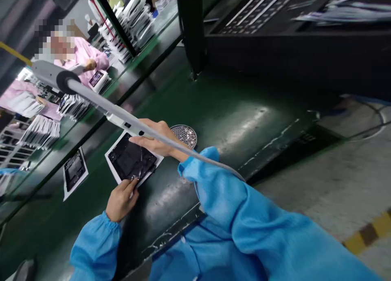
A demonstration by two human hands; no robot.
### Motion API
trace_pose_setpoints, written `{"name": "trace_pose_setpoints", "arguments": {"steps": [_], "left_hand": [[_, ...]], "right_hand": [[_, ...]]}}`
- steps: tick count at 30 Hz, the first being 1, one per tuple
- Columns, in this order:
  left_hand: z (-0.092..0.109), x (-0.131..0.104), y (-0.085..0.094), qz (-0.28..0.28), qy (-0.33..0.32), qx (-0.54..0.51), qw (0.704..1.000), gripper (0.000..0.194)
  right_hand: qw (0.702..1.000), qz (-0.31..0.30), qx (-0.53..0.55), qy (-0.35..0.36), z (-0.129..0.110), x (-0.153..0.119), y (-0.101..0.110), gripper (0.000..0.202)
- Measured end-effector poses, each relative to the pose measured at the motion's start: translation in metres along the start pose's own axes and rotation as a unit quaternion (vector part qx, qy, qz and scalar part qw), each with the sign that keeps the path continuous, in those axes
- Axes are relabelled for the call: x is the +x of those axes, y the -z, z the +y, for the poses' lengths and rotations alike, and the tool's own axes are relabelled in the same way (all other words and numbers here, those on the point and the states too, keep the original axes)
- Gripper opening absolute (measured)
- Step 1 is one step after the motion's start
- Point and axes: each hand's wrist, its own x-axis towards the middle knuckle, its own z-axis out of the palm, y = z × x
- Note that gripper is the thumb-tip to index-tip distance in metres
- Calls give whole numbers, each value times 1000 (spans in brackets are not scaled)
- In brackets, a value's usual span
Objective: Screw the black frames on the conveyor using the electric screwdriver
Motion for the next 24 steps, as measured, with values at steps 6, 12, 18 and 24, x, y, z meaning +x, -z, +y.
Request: {"name": "trace_pose_setpoints", "arguments": {"steps": [6, 12, 18, 24], "left_hand": [[-2, 3, -5, -51, 79, -130, 987, 28], [-21, 24, 6, -130, 122, -180, 967, 20], [-20, 29, 14, -204, 113, -181, 955, 20], [-16, 35, 29, -211, 151, -268, 928, 8]], "right_hand": [[999, -6, -15, -31, 0, -2, 1, 27], [1000, -8, 13, -26, 5, 9, 3, 17], [995, -30, 41, -83, 5, 15, 17, 23], [996, 14, -9, -92, 15, 3, 25, 27]]}}
